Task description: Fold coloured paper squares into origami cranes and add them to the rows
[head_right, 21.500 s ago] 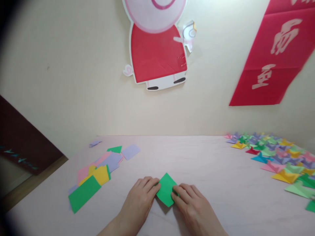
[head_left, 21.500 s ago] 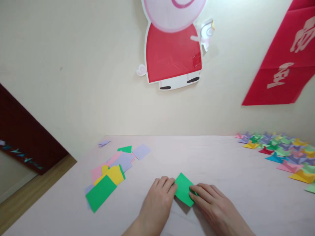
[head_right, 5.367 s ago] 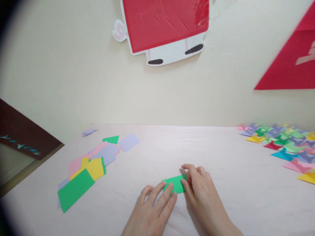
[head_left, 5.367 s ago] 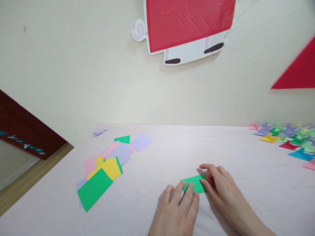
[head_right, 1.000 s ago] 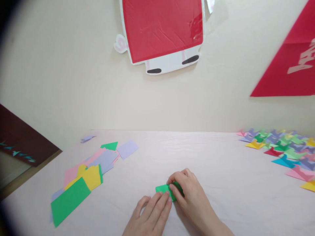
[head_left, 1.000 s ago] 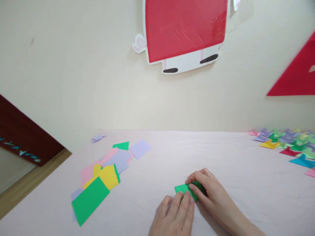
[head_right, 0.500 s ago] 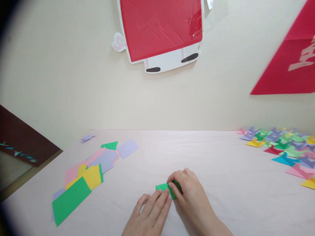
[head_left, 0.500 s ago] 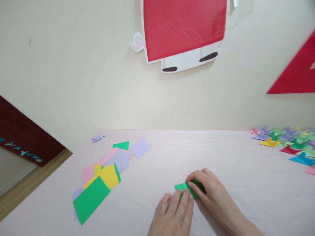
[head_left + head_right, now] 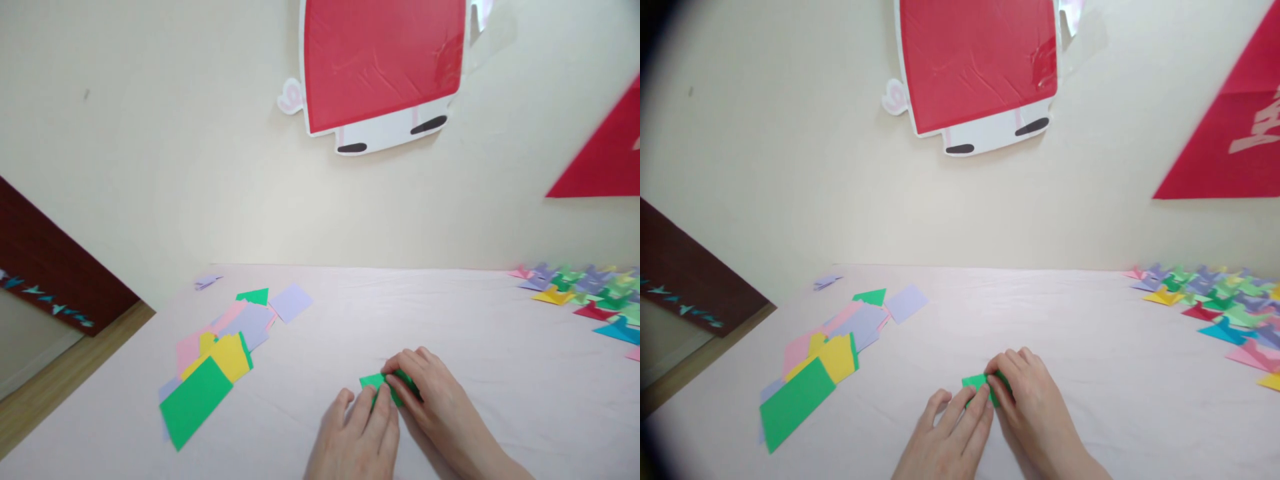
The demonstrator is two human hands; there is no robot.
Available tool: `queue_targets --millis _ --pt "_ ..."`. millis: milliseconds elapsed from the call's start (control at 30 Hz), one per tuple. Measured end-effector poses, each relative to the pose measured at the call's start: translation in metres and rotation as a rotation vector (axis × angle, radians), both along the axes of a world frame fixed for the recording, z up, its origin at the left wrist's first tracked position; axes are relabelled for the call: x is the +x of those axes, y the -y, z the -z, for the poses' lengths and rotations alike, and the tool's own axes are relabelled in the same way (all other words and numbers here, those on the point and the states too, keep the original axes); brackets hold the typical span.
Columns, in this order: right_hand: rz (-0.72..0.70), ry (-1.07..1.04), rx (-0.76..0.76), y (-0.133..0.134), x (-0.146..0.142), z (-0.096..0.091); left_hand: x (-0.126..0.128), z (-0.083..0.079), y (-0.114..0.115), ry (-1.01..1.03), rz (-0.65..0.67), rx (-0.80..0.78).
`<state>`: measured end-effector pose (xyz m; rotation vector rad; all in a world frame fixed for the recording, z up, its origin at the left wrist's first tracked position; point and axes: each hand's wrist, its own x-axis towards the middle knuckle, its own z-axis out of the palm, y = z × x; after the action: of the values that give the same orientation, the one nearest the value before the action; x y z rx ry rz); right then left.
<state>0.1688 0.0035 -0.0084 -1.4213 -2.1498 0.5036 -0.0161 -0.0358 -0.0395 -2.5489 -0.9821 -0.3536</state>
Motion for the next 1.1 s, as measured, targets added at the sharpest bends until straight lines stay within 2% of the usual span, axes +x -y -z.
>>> queue_targets --millis 333,533,733,1100 --pt "0.077 0.027 -0.080 0.012 -0.004 -0.011 0.005 -0.008 0.001 0.121 -0.042 0.090" --pt "0.061 -0.023 -0.140 0.008 -0.001 -0.012 0.005 -0.015 0.000 0.128 -0.034 0.046" --pt "0.022 -0.113 -0.172 0.002 0.007 -0.011 0.001 -0.023 -0.003 0.112 0.004 -0.007" --pt "-0.017 -0.355 -0.236 -0.005 0.021 -0.010 -0.025 -0.032 0.006 0.011 -0.037 -0.038"
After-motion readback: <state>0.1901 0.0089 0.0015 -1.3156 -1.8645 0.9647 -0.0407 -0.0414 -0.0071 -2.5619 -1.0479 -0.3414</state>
